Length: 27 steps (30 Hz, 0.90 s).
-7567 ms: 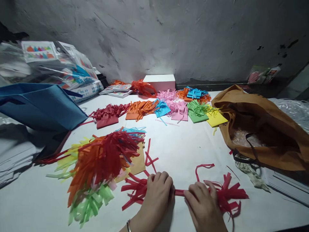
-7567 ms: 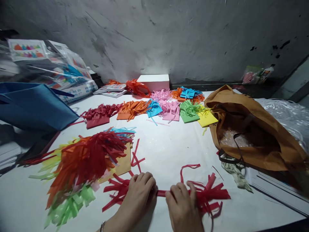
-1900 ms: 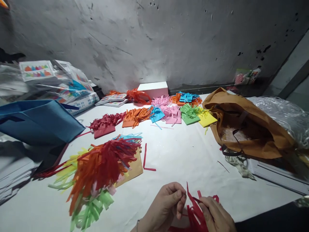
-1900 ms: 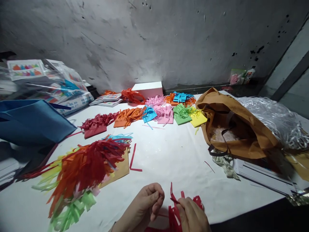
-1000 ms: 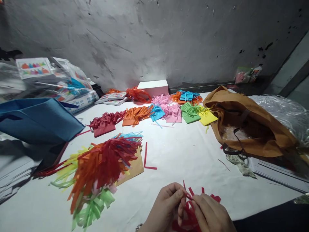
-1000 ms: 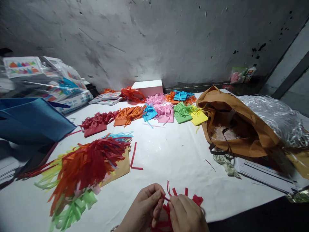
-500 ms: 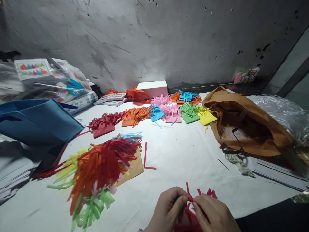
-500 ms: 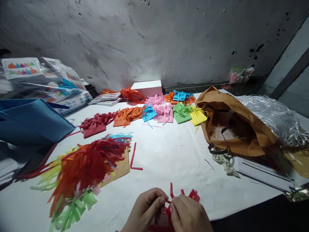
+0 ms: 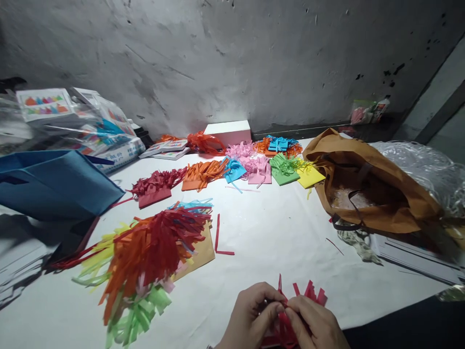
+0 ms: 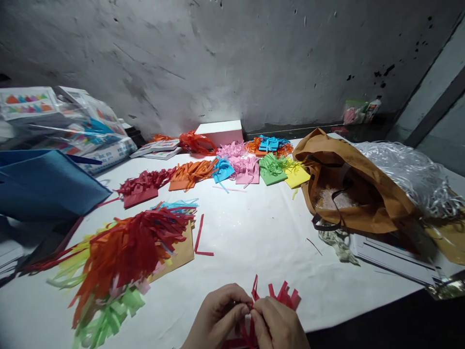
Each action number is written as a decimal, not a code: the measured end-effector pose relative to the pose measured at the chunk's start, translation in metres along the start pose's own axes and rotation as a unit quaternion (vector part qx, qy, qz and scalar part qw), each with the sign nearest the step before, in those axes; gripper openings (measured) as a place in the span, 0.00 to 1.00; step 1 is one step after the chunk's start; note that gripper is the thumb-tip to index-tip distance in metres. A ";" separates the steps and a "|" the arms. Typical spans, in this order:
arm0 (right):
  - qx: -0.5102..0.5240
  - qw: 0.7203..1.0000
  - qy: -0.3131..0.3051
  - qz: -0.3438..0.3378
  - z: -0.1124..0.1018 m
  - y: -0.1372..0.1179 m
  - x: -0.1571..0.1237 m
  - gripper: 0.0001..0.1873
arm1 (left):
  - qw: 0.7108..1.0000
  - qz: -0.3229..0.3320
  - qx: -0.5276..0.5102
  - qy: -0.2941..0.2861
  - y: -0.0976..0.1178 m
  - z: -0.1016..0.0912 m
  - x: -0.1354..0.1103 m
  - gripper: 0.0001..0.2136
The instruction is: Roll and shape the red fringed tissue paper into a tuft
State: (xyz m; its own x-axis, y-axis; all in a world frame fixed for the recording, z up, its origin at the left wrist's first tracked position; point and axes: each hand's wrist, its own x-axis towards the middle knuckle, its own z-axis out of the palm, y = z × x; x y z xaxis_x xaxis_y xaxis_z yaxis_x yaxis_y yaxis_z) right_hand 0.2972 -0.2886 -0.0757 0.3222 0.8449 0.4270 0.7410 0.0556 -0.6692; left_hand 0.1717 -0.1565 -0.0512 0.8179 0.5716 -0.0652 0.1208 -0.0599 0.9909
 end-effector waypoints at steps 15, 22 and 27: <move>-0.012 0.998 0.056 0.004 0.010 0.000 -0.005 0.13 | 0.997 -0.047 -0.052 -0.044 -0.003 -0.003 0.003 0.15; -0.137 0.986 0.037 -0.086 0.010 0.006 0.001 0.08 | 0.999 -0.022 -0.010 -0.036 -0.003 -0.008 0.000 0.18; -0.113 0.989 0.039 -0.085 0.010 0.003 -0.002 0.12 | 0.996 0.049 0.060 0.041 -0.002 -0.009 -0.010 0.15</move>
State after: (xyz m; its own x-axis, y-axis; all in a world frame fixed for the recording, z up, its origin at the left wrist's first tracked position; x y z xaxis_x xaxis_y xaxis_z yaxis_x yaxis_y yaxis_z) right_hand 0.2931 -0.2847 -0.0849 0.2193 0.7899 0.5727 0.8979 0.0662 -0.4351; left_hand 0.1585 -0.1551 -0.0518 0.7812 0.6227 0.0456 0.1134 -0.2134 0.9704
